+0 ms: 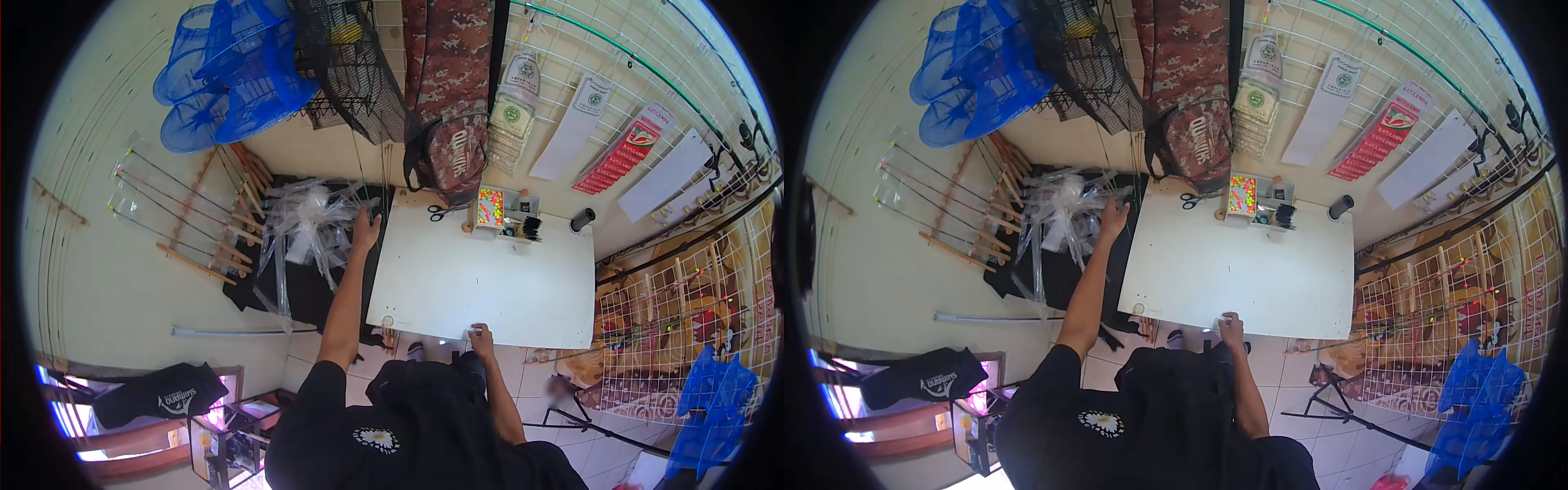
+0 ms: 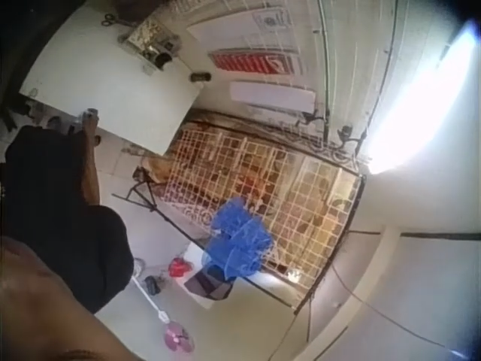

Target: Threading fishing line through the guides of a rod and attaching a float.

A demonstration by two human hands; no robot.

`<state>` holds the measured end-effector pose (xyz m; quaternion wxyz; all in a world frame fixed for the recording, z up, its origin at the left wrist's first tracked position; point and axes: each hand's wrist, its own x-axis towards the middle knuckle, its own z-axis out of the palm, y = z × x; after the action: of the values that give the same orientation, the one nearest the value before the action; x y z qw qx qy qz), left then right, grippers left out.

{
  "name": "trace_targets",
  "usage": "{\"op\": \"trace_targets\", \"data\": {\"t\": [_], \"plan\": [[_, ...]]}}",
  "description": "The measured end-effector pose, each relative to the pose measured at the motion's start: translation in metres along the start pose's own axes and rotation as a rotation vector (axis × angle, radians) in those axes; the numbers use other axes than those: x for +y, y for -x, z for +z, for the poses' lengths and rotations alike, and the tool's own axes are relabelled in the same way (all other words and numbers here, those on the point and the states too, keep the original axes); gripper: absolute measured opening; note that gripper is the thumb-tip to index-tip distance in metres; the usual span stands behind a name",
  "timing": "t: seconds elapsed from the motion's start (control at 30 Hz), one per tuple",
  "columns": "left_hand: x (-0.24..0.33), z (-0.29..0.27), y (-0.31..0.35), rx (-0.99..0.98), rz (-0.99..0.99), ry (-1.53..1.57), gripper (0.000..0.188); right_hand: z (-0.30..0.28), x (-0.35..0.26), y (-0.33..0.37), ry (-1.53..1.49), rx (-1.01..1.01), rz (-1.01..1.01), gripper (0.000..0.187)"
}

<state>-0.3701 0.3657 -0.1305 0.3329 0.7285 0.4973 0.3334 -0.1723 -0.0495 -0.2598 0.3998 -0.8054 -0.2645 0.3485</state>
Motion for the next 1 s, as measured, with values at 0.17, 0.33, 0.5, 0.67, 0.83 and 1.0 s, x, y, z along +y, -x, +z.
{"op": "trace_targets", "data": {"t": [0.17,0.33,0.5,0.67,0.83,1.0], "plan": [[0.029,0.004,0.008,0.076,0.009,-0.016,0.022,0.001,0.014,-0.004,0.021,0.018,0.007,0.032],[0.018,-0.003,0.019,0.076,0.0,0.021,0.027,0.002,0.019,-0.011,0.033,0.09,-0.176,0.026],[0.001,-0.014,0.037,0.105,0.015,0.105,0.029,-0.001,0.018,-0.018,0.068,0.04,-0.128,0.024],[0.002,-0.031,0.061,0.052,0.002,0.26,0.027,-0.008,-0.001,-0.015,0.049,-0.056,0.024,0.022],[0.014,-0.048,0.088,0.018,0.021,0.283,0.027,-0.012,0.008,-0.017,0.054,-0.086,0.038,0.022],[0.006,-0.053,0.12,0.086,0.038,0.258,0.026,-0.013,-0.008,-0.012,-0.026,-0.066,-0.002,0.02]]}}
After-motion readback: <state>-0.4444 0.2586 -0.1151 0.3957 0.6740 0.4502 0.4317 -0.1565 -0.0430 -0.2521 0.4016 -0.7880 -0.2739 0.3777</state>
